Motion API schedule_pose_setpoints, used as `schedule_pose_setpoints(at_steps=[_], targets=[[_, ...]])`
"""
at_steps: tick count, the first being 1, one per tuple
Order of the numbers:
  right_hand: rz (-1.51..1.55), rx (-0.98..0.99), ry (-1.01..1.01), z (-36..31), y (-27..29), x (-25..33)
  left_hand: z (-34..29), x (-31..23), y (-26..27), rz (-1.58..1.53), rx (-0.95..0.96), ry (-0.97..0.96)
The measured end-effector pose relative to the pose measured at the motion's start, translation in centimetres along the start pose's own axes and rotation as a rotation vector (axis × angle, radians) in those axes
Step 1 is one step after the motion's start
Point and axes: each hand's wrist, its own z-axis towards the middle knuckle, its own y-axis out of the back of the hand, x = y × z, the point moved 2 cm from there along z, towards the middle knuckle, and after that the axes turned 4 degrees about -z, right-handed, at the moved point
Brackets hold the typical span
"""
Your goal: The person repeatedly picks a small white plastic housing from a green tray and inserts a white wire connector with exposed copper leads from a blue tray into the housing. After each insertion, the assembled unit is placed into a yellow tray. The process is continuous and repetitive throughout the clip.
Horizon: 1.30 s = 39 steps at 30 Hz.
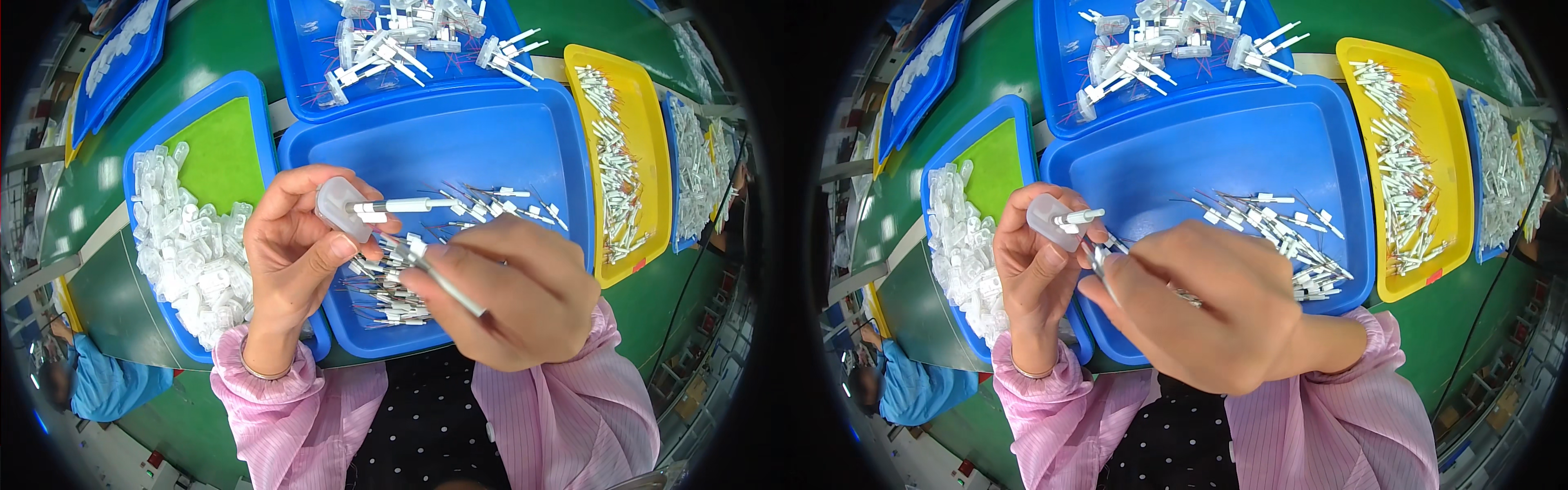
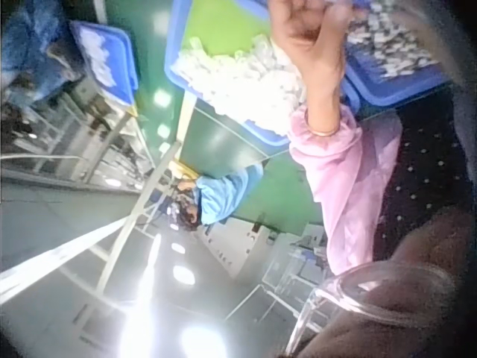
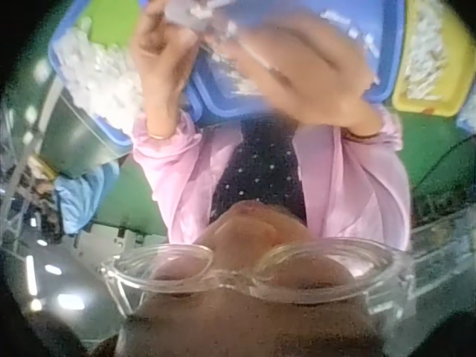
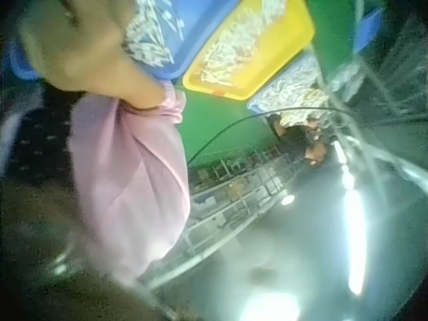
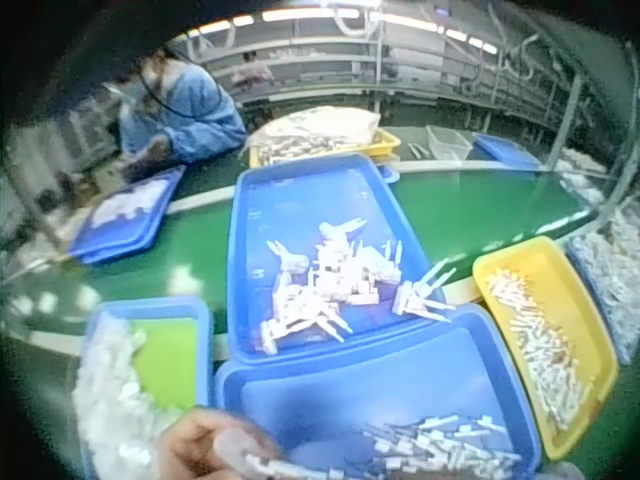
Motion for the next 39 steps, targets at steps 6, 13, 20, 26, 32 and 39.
schedule_pose_setpoints(at_steps=[6,13,20,26,32,39], targets=[[-0.014,0.035,-0.031,0.1,-0.8,-0.5,-0.2,0.1,-0.2,0.022,-0.012,-0.017],[0.456,0.201,-0.394,0.3,-1.2,-2.4,-0.4,0.1,0.3,0.051,-0.024,0.009],[0.682,0.123,-0.586,-0.6,-2.7,-2.5,-0.6,0.7,0.5,-0.044,-0.053,0.053],[0.429,0.147,-0.395,-0.7,-2.7,-2.6,-0.7,0.7,0.5,0.123,-0.056,-0.031],[0.449,0.166,-0.508,-1.4,-3.3,-3.0,-0.5,0.9,0.6,0.157,0.018,-0.055],[0.428,0.172,-0.572,0.1,-1.4,-2.4,0.1,-1.9,-0.1,0.309,-0.019,-0.101]])
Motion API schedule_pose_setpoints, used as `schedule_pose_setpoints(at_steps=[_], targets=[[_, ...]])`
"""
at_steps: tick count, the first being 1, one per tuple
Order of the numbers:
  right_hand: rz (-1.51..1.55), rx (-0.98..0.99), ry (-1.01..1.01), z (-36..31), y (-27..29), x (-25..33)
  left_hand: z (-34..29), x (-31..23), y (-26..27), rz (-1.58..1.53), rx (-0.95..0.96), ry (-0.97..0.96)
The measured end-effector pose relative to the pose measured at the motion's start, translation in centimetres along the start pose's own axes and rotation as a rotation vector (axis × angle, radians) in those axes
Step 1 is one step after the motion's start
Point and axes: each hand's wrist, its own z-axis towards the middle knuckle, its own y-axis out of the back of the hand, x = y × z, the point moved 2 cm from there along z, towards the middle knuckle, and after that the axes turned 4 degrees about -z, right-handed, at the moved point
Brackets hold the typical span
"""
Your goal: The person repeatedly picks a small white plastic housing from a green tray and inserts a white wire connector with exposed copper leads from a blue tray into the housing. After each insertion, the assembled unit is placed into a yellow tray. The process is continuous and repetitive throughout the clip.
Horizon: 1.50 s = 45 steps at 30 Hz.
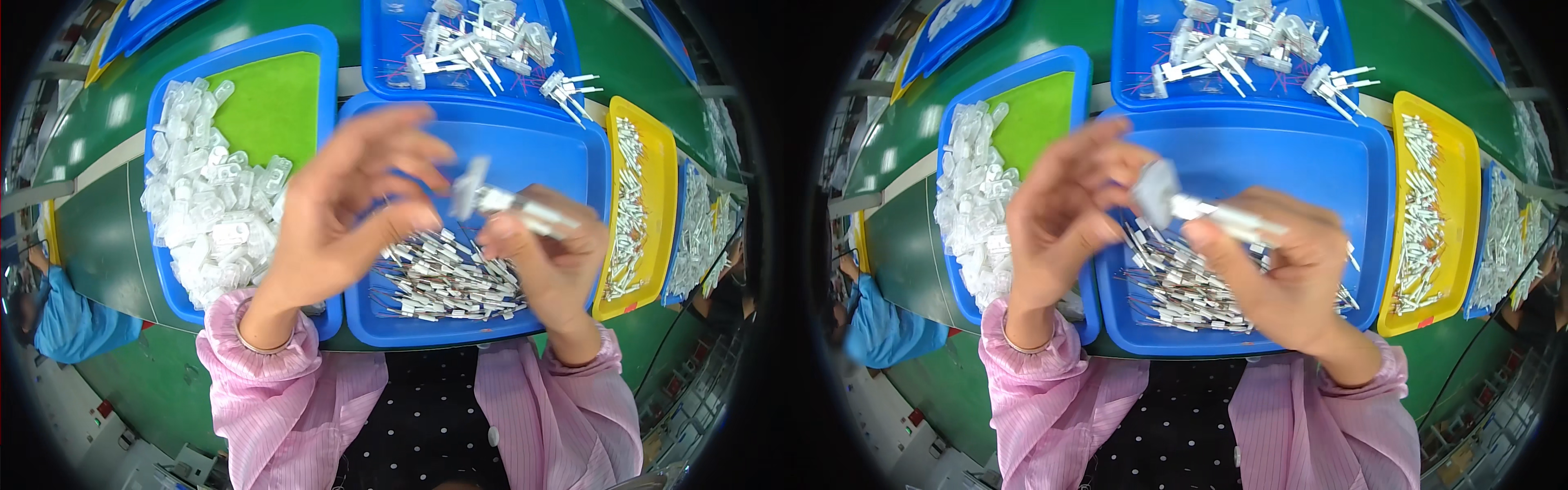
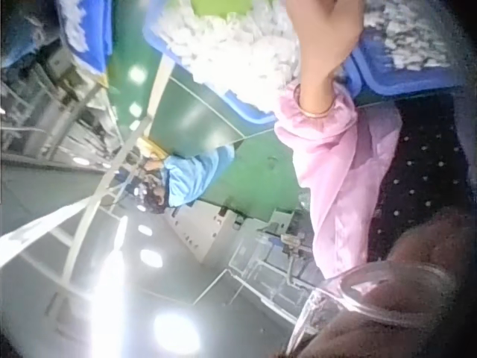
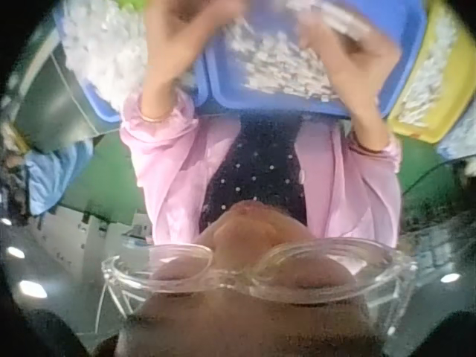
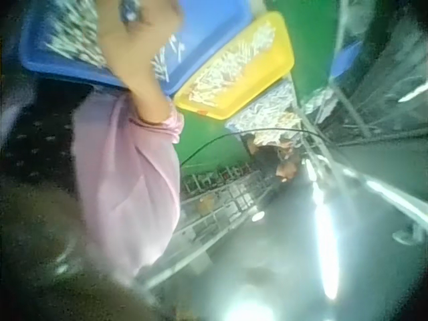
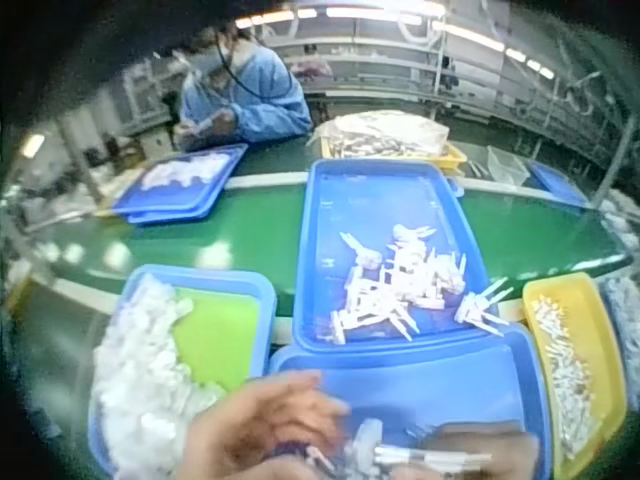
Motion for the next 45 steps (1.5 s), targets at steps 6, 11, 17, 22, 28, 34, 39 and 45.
schedule_pose_setpoints(at_steps=[6,11,17,22,28,34,39,45], targets=[[-0.438,0.011,-0.009,6.3,3.8,1.4,-0.5,-2.8,4.9,1.781,-0.309,-0.069],[-0.463,0.066,-0.070,14.7,4.7,-0.1,-0.9,-1.4,5.3,1.907,-0.184,0.277],[-0.562,0.000,0.228,10.9,0.7,-0.1,-1.2,-1.6,6.1,1.856,-0.153,0.208],[-0.866,0.590,0.223,2.8,-6.0,-3.1,-0.9,-2.5,5.7,1.329,-0.095,0.015],[-0.947,0.578,0.148,2.0,-7.6,-3.3,-0.3,-3.1,4.2,0.269,0.030,0.296],[-0.676,0.285,0.100,3.6,-2.9,-1.1,-0.1,-2.0,3.7,-0.080,0.086,0.091],[-0.102,0.207,-0.014,1.0,-0.2,1.7,0.0,-0.5,2.6,-0.319,0.108,0.165],[0.302,0.220,-0.044,-0.6,-2.2,0.1,0.0,0.9,0.7,-0.213,0.111,0.200]])
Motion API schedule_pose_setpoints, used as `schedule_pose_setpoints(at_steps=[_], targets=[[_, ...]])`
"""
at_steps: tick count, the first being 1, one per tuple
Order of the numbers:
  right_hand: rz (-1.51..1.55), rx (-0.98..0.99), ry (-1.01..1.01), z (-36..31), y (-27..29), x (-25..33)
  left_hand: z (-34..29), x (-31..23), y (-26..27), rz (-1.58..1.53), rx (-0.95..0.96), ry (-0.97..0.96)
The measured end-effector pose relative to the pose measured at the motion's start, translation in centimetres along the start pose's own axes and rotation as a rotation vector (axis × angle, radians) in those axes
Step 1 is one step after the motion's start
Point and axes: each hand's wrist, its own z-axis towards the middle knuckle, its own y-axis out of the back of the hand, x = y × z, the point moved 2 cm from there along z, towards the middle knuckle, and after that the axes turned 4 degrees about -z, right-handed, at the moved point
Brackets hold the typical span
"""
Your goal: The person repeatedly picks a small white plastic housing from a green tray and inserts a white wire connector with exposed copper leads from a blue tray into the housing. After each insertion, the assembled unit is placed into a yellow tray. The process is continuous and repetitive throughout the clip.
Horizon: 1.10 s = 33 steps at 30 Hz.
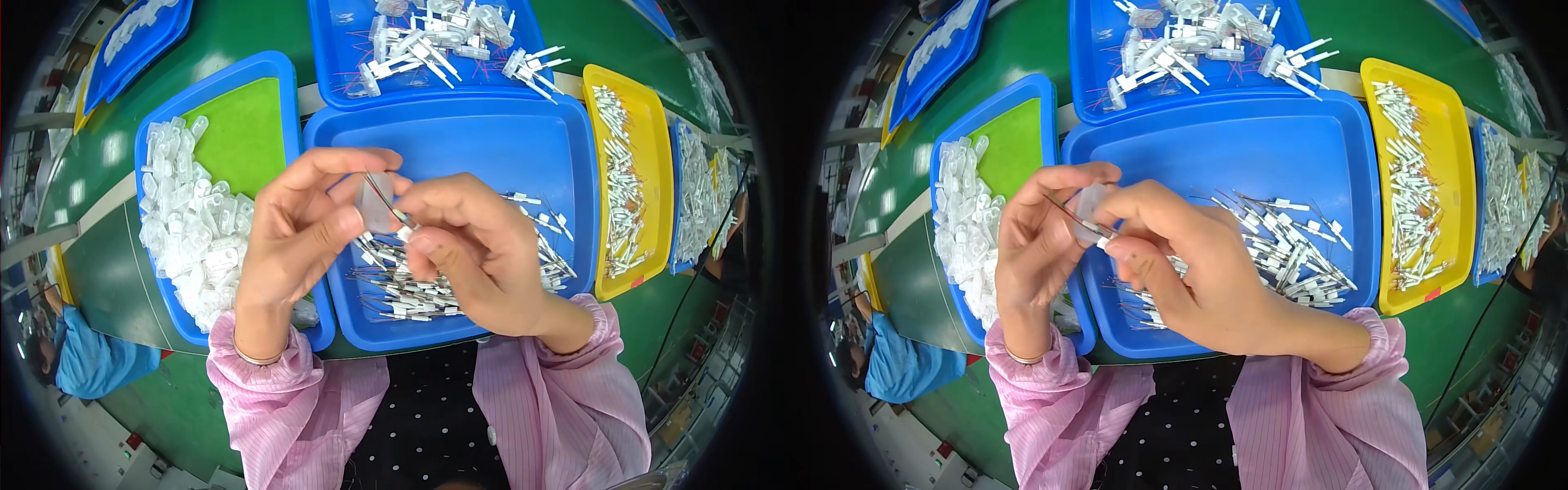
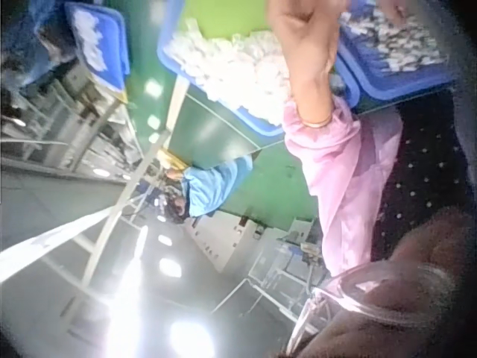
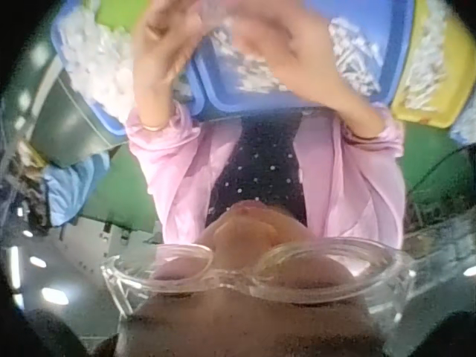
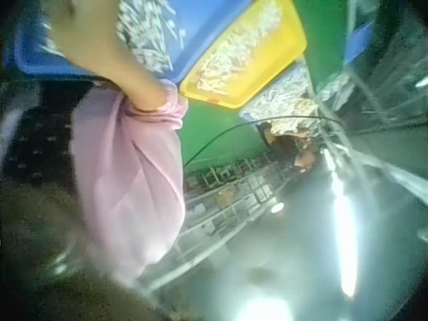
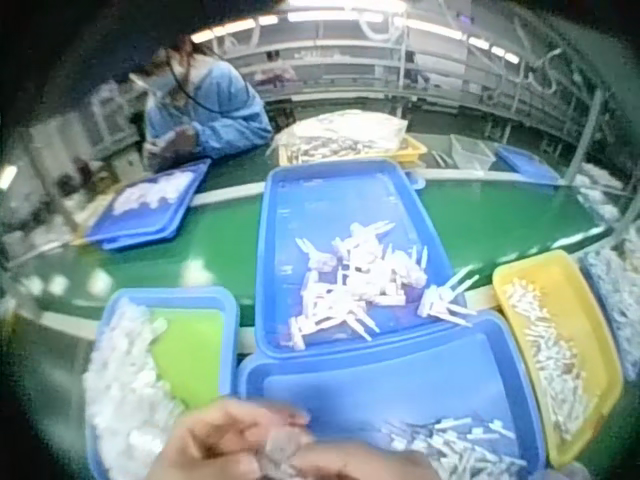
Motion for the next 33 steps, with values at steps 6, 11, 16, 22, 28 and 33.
schedule_pose_setpoints(at_steps=[6,11,16,22,28,33], targets=[[0.038,-0.130,0.042,0.1,1.2,0.1,0.0,0.1,0.1,-0.089,0.023,-0.047],[-0.357,-0.150,0.250,0.5,3.4,1.8,-0.2,0.2,0.6,-0.144,0.094,-0.160],[-0.389,-0.159,0.242,0.5,3.3,2.2,-0.2,-0.4,0.3,-0.007,0.065,-0.158],[-0.454,-0.166,0.222,0.3,3.1,2.3,-0.4,-0.7,0.3,0.081,0.023,-0.155],[-0.481,-0.150,0.195,0.1,2.8,2.7,-0.3,-0.9,0.3,0.169,0.046,-0.209],[-0.485,-0.154,0.114,0.0,2.8,2.7,-0.1,-1.3,0.4,0.388,0.119,-0.254]])
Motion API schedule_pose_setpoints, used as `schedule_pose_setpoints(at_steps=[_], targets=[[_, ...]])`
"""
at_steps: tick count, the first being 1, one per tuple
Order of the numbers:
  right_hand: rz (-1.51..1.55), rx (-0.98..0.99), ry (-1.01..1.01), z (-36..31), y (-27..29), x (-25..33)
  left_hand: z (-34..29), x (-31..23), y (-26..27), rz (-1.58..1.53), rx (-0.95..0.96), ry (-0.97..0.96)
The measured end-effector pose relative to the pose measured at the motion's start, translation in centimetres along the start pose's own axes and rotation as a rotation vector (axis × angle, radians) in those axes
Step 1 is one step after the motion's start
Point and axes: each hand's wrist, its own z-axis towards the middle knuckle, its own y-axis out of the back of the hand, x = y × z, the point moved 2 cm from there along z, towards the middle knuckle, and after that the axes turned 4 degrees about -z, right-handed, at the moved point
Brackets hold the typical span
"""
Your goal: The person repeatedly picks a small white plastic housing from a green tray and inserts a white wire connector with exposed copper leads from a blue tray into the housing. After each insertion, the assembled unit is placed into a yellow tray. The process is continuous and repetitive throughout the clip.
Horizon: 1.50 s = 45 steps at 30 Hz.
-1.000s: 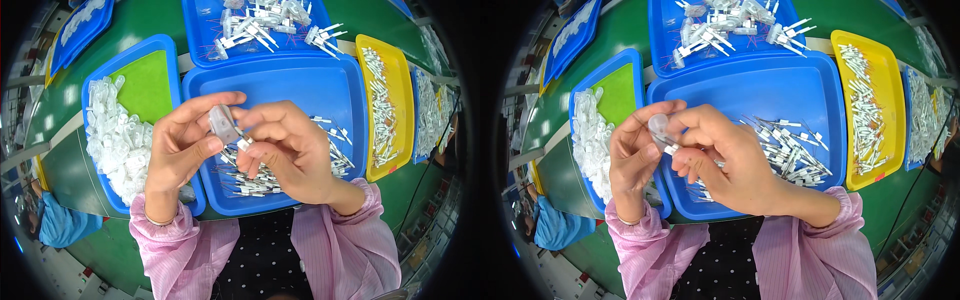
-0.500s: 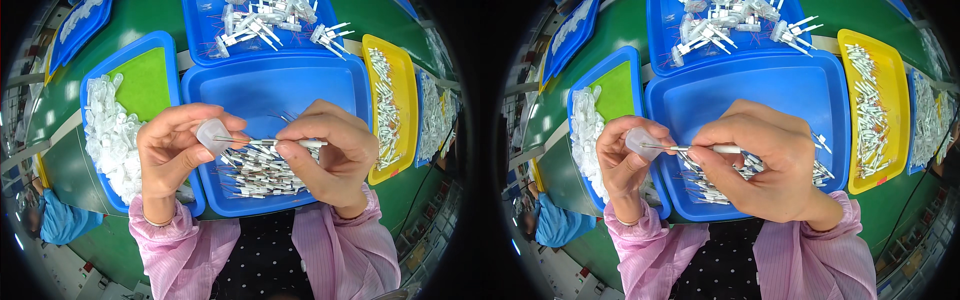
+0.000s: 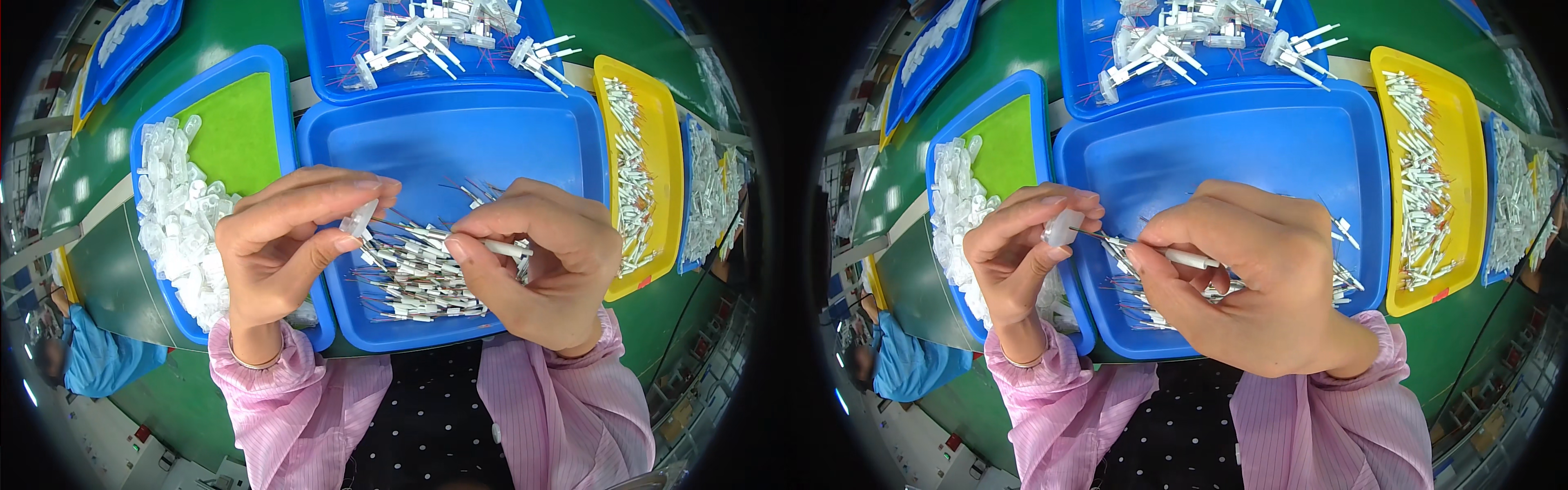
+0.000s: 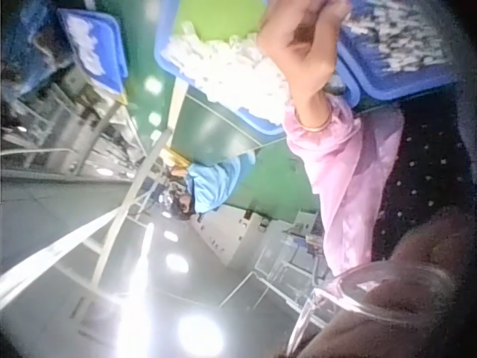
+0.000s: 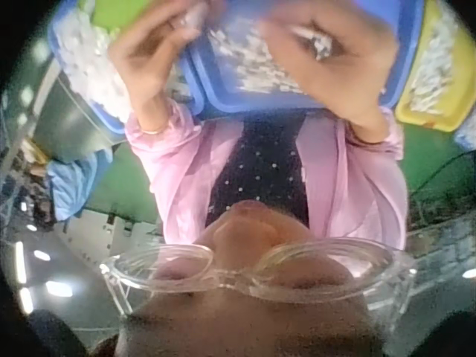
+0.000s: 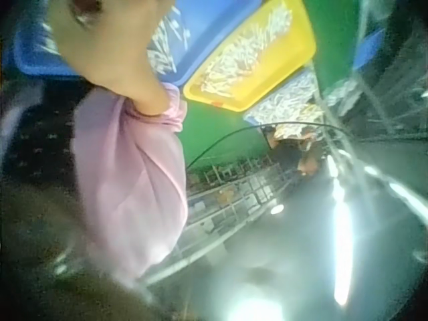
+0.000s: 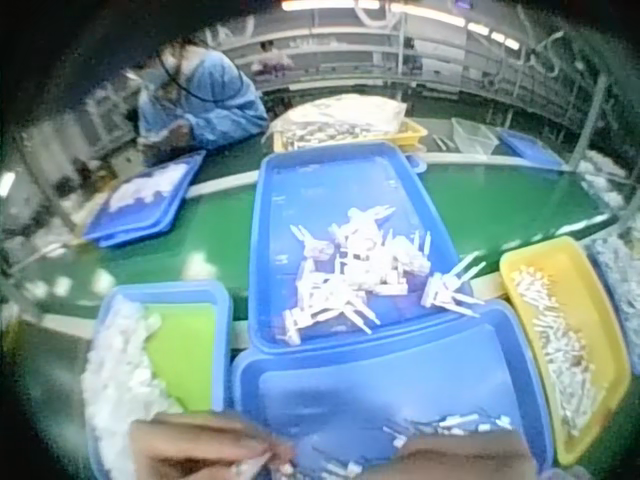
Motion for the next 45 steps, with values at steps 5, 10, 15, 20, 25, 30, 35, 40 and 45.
schedule_pose_setpoints(at_steps=[5,10,15,20,25,30,35,40,45], targets=[[-0.011,-0.046,0.085,0.3,-0.4,0.0,0.0,0.2,-0.7,-0.138,-0.051,0.039],[-0.203,-0.129,0.148,0.1,-1.1,-0.6,-0.1,1.0,-1.3,-0.280,-0.122,0.098],[-0.125,-0.080,0.160,0.1,-1.7,-1.4,-0.6,2.1,-1.3,-0.256,-0.128,0.195],[-0.143,-0.116,0.229,0.2,-2.2,-1.8,-1.1,2.6,-1.7,-0.261,-0.181,0.203],[-0.185,-0.159,0.368,-0.6,-2.6,-2.5,-1.0,2.2,-2.3,0.030,-0.158,0.036],[-0.156,-0.032,0.346,-1.2,-1.2,-1.3,-0.8,1.5,-2.1,-0.059,-0.113,0.105],[-0.443,-0.149,0.064,-0.2,5.5,-3.8,-1.1,1.1,-1.6,0.057,-0.236,0.135],[-1.224,-0.299,-0.242,0.0,16.9,-12.5,-0.4,0.6,-1.9,0.056,-0.205,0.118],[-1.223,-0.207,-0.119,1.1,17.5,-16.0,-0.5,0.8,-1.8,0.052,-0.214,0.173]])
